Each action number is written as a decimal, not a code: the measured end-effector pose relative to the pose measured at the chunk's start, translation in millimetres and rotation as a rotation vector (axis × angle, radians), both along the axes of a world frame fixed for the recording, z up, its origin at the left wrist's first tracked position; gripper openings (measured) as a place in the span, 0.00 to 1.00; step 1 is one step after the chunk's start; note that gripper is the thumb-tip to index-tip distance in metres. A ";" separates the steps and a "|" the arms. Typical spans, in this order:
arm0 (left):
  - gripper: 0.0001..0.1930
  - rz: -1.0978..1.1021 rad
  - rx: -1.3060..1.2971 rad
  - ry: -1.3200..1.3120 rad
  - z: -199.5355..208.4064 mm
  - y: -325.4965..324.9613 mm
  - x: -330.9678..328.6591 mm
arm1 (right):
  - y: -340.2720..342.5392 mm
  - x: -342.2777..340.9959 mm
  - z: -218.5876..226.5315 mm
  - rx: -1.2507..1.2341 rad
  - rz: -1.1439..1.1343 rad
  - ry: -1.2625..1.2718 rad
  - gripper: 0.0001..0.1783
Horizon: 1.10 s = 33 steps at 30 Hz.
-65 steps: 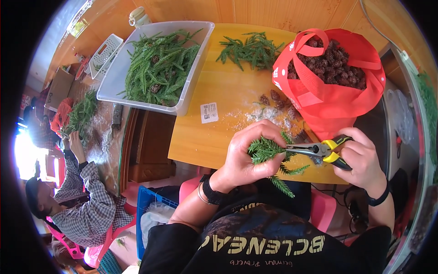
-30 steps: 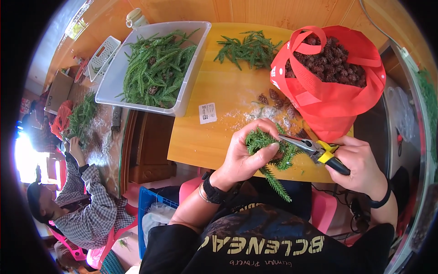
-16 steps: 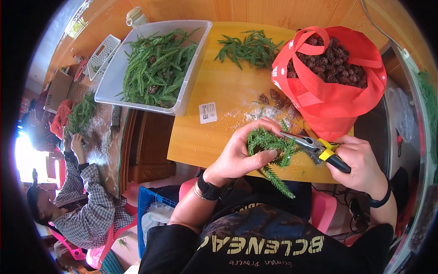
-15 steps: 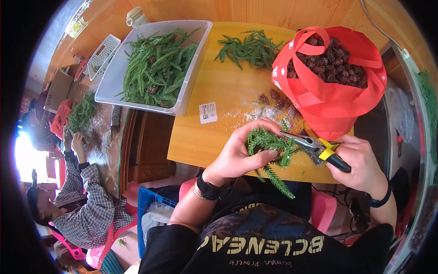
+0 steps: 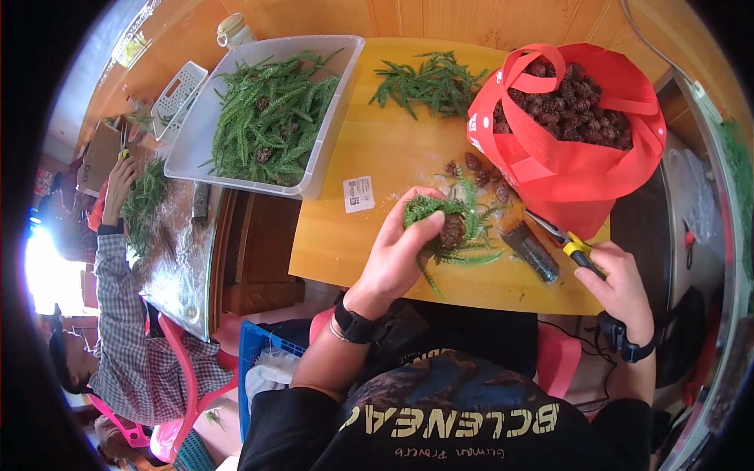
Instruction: Trim leaves from green plant branches using scissors and sort small brown objects.
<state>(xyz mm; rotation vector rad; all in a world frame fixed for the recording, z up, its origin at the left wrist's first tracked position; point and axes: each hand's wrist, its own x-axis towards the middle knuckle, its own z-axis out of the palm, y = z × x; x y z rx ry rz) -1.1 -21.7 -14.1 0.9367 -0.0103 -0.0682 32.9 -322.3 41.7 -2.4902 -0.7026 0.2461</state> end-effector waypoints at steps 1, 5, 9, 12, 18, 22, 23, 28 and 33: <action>0.13 0.007 -0.036 0.036 -3.5 2.1 0.1 | -4.3 -1.4 -7.9 -0.033 -0.063 0.053 0.11; 0.15 0.000 -0.063 0.066 -8.7 3.9 0.8 | -26.7 -4.0 -43.4 -0.050 -0.136 -0.005 0.14; 0.16 0.007 -0.150 0.084 -12.2 2.8 2.7 | -44.1 -2.8 -69.9 -0.088 -0.114 -0.047 0.14; 0.16 -0.028 -0.303 0.074 -15.0 4.0 3.1 | -42.9 -3.2 -73.6 -0.121 -0.105 -0.032 0.14; 0.15 0.002 -0.202 0.107 -13.5 5.7 2.1 | -42.8 -0.8 -83.5 -0.207 -0.021 -0.065 0.16; 0.15 -0.050 -0.193 0.078 -13.0 8.6 1.0 | -41.8 -1.6 -84.8 -0.278 0.003 -0.086 0.16; 0.15 -0.080 -0.236 0.049 -11.9 7.9 0.8 | -42.0 -2.6 -84.9 -0.277 0.000 -0.086 0.16; 0.20 -0.017 -0.239 0.132 -15.3 6.0 -0.6 | -33.1 -7.2 -76.1 -0.250 -0.065 -0.080 0.16; 0.18 -0.113 -0.308 0.113 -12.3 4.1 -1.7 | -13.7 -8.8 -44.6 -0.111 -0.076 -0.091 0.14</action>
